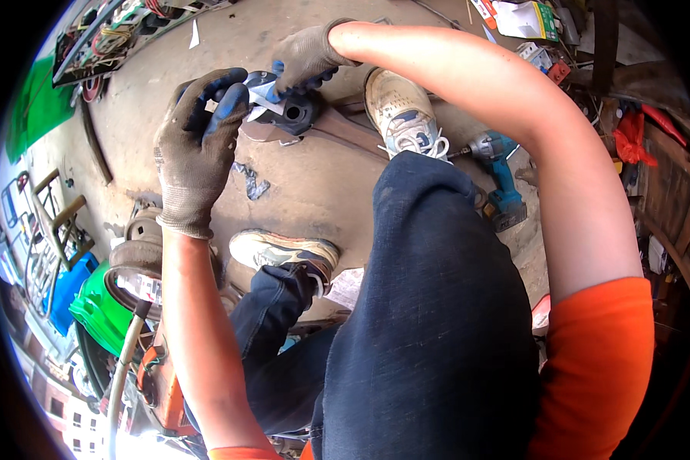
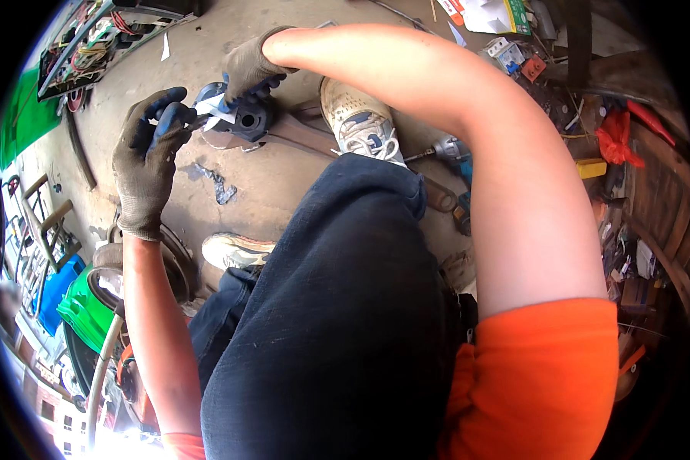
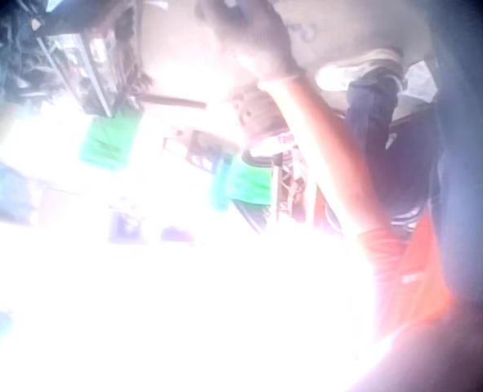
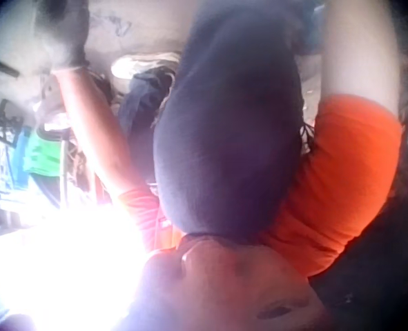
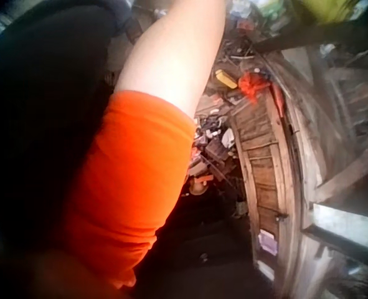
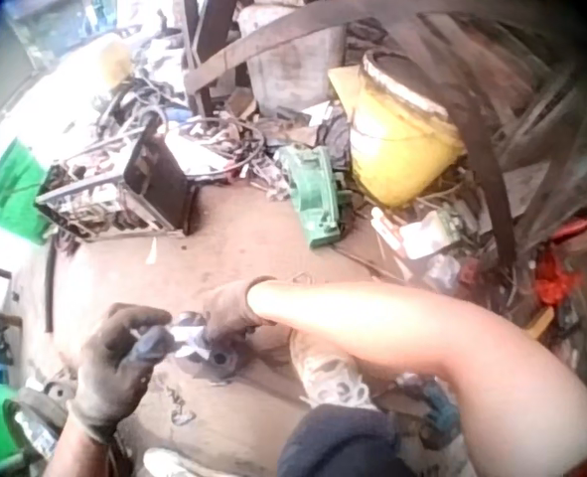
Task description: The person sits on the floor in a cluttered workshop and uses a wrench to tighten a bolt on a mechanical part. They manipulate the part and the tool, occasionally standing up to retrieve a different tool or inspect the work from a different angle.
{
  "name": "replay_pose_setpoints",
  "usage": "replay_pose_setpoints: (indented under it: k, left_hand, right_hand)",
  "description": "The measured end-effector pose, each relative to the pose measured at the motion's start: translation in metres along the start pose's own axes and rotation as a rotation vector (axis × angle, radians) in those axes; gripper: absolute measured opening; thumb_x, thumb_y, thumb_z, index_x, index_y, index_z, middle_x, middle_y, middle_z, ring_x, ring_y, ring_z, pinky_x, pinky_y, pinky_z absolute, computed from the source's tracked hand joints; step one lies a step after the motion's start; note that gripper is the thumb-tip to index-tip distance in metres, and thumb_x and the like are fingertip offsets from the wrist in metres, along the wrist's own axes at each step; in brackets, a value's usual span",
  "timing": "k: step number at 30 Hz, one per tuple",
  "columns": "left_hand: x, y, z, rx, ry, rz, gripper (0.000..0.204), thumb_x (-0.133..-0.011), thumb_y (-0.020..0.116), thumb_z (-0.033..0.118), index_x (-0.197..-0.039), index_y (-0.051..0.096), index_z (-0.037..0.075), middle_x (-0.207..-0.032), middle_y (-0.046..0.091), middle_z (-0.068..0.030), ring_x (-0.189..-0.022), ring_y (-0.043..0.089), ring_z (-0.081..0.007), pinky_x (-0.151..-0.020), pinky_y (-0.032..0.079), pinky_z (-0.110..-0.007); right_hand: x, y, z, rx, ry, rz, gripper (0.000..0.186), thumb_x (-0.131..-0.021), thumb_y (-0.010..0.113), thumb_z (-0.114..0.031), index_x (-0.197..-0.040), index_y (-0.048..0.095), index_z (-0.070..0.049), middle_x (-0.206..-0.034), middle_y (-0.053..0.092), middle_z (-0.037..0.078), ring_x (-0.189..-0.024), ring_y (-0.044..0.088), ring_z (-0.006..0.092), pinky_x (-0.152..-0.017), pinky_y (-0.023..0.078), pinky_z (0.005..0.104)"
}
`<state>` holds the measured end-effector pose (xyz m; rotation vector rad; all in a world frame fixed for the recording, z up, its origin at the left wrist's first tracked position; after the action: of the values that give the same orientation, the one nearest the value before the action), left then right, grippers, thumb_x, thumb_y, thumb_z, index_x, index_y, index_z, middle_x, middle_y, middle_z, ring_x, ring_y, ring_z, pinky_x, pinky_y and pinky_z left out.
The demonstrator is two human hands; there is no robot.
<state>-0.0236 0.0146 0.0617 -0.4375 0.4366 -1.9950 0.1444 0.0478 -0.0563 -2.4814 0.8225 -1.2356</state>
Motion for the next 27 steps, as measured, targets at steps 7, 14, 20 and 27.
replay_pose_setpoints:
  k: [7, 14, 20, 27]
  left_hand:
    - [0.000, -0.001, -0.001, -0.017, -0.036, -0.019, 0.029, -0.097, 0.072, 0.021, -0.118, 0.069, 0.002, -0.107, 0.067, -0.0080, -0.095, 0.065, -0.0125, -0.080, 0.053, -0.027]
    - [0.004, 0.000, 0.002, -0.011, -0.039, -0.014, 0.029, -0.097, 0.071, 0.020, -0.119, 0.069, 0.002, -0.107, 0.066, -0.0084, -0.094, 0.065, -0.0132, -0.080, 0.053, -0.027]
    - [0.006, 0.003, 0.001, -0.126, 0.012, -0.076, 0.029, -0.101, 0.063, 0.012, -0.127, 0.063, 0.000, -0.119, 0.065, -0.0068, -0.104, 0.067, -0.0145, -0.087, 0.054, -0.027]
    - [0.008, 0.007, 0.005, -0.117, 0.020, -0.024, 0.028, -0.097, 0.070, 0.017, -0.120, 0.067, 0.002, -0.111, 0.066, -0.0100, -0.097, 0.069, -0.0162, -0.081, 0.055, -0.029]
  right_hand:
    - [0.013, 0.000, -0.013, 0.202, 0.066, 0.074, 0.057, -0.084, 0.071, -0.057, -0.096, 0.078, -0.002, -0.088, 0.075, 0.018, -0.084, 0.072, 0.0319, -0.077, 0.056, 0.0407]
    - [0.012, 0.002, -0.017, 0.304, -0.048, 0.248, 0.052, -0.086, 0.071, -0.055, -0.091, 0.077, -0.004, -0.080, 0.073, 0.014, -0.071, 0.069, 0.0276, -0.064, 0.055, 0.0398]
    - [0.004, -0.003, -0.005, 0.131, 0.053, 0.018, 0.059, -0.081, 0.073, -0.059, -0.100, 0.078, -0.003, -0.087, 0.074, 0.018, -0.083, 0.072, 0.0336, -0.078, 0.056, 0.0430]
    - [0.003, -0.002, -0.006, 0.255, -0.008, 0.044, 0.044, -0.077, 0.079, -0.043, -0.101, 0.078, -0.007, -0.096, 0.075, 0.018, -0.092, 0.072, 0.0323, -0.082, 0.055, 0.0428]
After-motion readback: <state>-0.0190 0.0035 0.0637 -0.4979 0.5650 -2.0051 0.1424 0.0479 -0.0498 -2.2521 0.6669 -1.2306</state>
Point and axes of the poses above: each hand's wrist, its own x-axis away from the middle knuckle, its own y-axis out of the palm, z = x × y, the point moved 4 cm from there along -x, towards the middle knuckle
